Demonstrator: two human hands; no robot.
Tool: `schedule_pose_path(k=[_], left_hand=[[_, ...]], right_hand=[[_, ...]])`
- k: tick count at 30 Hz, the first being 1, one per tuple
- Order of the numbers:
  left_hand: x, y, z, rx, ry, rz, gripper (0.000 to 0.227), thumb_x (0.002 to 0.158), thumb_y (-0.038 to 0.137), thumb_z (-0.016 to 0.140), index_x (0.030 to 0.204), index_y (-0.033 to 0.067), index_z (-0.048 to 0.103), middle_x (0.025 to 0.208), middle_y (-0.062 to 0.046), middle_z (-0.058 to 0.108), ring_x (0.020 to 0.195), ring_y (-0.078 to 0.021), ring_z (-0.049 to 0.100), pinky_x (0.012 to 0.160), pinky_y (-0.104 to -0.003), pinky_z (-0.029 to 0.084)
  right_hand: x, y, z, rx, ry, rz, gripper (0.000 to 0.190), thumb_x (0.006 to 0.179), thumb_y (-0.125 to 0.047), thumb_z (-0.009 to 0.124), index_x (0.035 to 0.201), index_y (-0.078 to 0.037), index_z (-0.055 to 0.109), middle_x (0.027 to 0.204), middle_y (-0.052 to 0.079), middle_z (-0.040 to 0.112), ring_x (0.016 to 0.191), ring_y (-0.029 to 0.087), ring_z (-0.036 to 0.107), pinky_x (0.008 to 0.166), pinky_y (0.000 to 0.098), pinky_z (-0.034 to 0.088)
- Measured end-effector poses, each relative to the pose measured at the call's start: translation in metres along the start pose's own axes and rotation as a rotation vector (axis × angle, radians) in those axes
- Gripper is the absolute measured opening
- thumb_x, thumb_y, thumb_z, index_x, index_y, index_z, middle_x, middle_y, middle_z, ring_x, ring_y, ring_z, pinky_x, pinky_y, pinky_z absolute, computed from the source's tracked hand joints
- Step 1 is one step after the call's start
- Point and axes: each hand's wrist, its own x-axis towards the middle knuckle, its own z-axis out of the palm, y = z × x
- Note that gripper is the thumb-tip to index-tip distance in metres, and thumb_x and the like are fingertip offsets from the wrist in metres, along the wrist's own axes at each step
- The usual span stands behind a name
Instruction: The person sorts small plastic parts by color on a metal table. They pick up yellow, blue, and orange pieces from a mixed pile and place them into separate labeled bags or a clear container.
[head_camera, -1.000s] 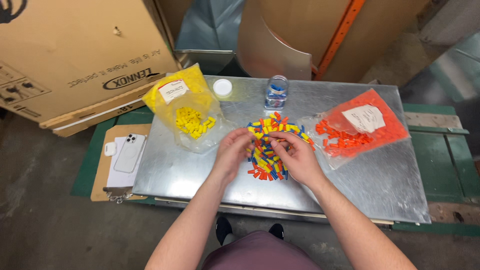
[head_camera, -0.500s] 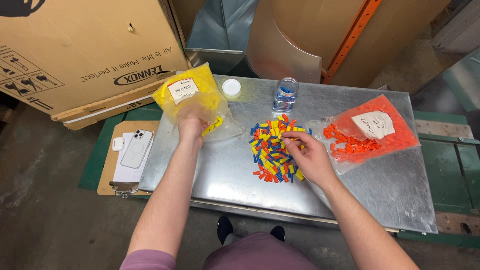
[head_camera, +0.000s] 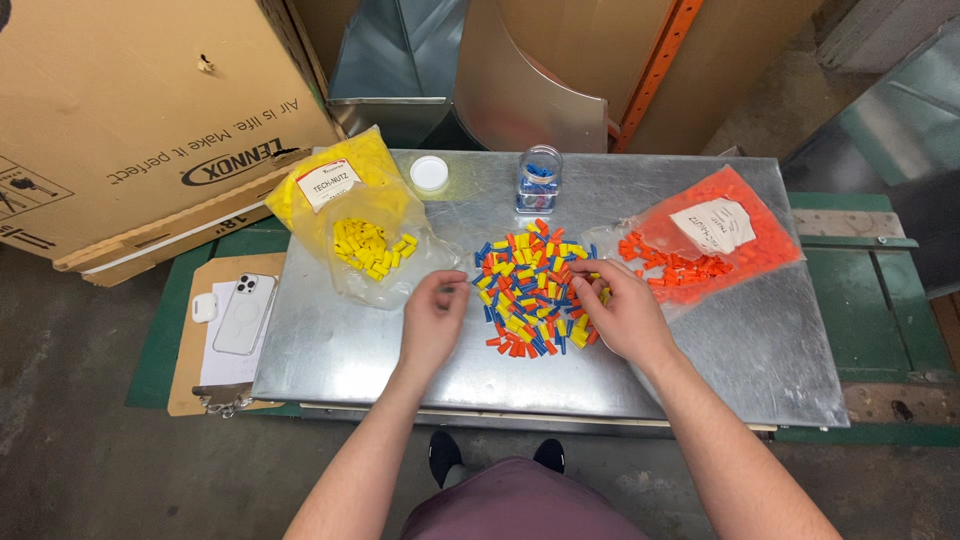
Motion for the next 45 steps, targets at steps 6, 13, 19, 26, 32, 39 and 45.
schedule_pose_path(k=[6, 13, 19, 26, 32, 39, 45], left_hand=[[-0.025, 0.035, 0.02, 0.595, -0.15, 0.195, 0.026, 0.107, 0.033, 0.075, 0.13, 0.0215, 0.082, 0.119, 0.001, 0.076, 0.103, -0.0206, 0.08, 0.088, -0.04, 0.066], [-0.001, 0.029, 0.05, 0.858, -0.204, 0.227, 0.032, 0.109, 0.048, 0.073, 0.129, 0.0253, 0.083, 0.108, 0.004, 0.072, 0.108, -0.0166, 0.079, 0.087, -0.034, 0.065], [-0.004, 0.055, 0.06, 0.891, -0.214, 0.206, 0.03, 0.107, 0.035, 0.077, 0.124, 0.0126, 0.086, 0.108, -0.009, 0.076, 0.111, -0.0305, 0.08, 0.093, -0.046, 0.066], [-0.003, 0.057, 0.061, 0.912, -0.184, 0.23, 0.027, 0.106, 0.03, 0.077, 0.121, 0.0106, 0.087, 0.108, -0.011, 0.078, 0.108, -0.0319, 0.081, 0.092, -0.047, 0.067], [-0.011, 0.074, 0.046, 0.587, -0.186, 0.152, 0.026, 0.105, 0.028, 0.078, 0.121, 0.0094, 0.086, 0.105, -0.01, 0.085, 0.102, -0.0308, 0.084, 0.088, -0.044, 0.068], [-0.009, 0.063, 0.054, -0.167, -0.305, -0.14, 0.04, 0.105, 0.023, 0.087, 0.135, -0.0003, 0.08, 0.116, -0.017, 0.087, 0.079, -0.0121, 0.077, 0.068, -0.025, 0.061], [-0.018, 0.073, 0.051, -0.285, -0.34, -0.164, 0.039, 0.104, 0.021, 0.087, 0.135, -0.0003, 0.078, 0.119, -0.016, 0.087, 0.079, -0.0113, 0.079, 0.052, -0.019, 0.058]], right_hand=[[-0.01, 0.0, -0.003, -0.176, -0.038, -0.036, 0.028, 0.112, -0.019, 0.074, 0.136, -0.009, 0.083, 0.12, 0.016, 0.084, 0.098, 0.03, 0.081, 0.087, 0.0454, 0.066], [-0.016, 0.017, -0.005, -0.245, -0.029, -0.088, 0.026, 0.109, -0.025, 0.075, 0.132, -0.015, 0.082, 0.12, 0.011, 0.083, 0.101, 0.032, 0.081, 0.09, 0.0487, 0.066], [-0.018, 0.024, -0.007, -0.237, -0.028, -0.089, 0.025, 0.109, -0.025, 0.074, 0.132, -0.018, 0.084, 0.121, 0.008, 0.084, 0.1, 0.031, 0.081, 0.09, 0.0469, 0.066], [-0.017, 0.024, -0.014, -0.197, -0.056, -0.046, 0.026, 0.111, -0.024, 0.074, 0.133, -0.015, 0.085, 0.115, 0.009, 0.084, 0.095, 0.028, 0.08, 0.085, 0.0434, 0.065], [-0.012, 0.016, -0.013, -0.131, -0.014, -0.084, 0.024, 0.111, -0.024, 0.075, 0.13, -0.014, 0.085, 0.111, 0.011, 0.085, 0.093, 0.027, 0.08, 0.083, 0.0426, 0.065], [-0.001, -0.005, 0.01, 0.296, -0.042, 0.065, 0.032, 0.111, -0.015, 0.076, 0.14, -0.003, 0.08, 0.117, 0.02, 0.084, 0.098, 0.026, 0.08, 0.085, 0.0395, 0.068], [0.006, -0.016, 0.024, 0.418, -0.052, 0.078, 0.034, 0.109, -0.011, 0.077, 0.143, -0.003, 0.079, 0.12, 0.02, 0.083, 0.1, 0.024, 0.08, 0.09, 0.0388, 0.069]])
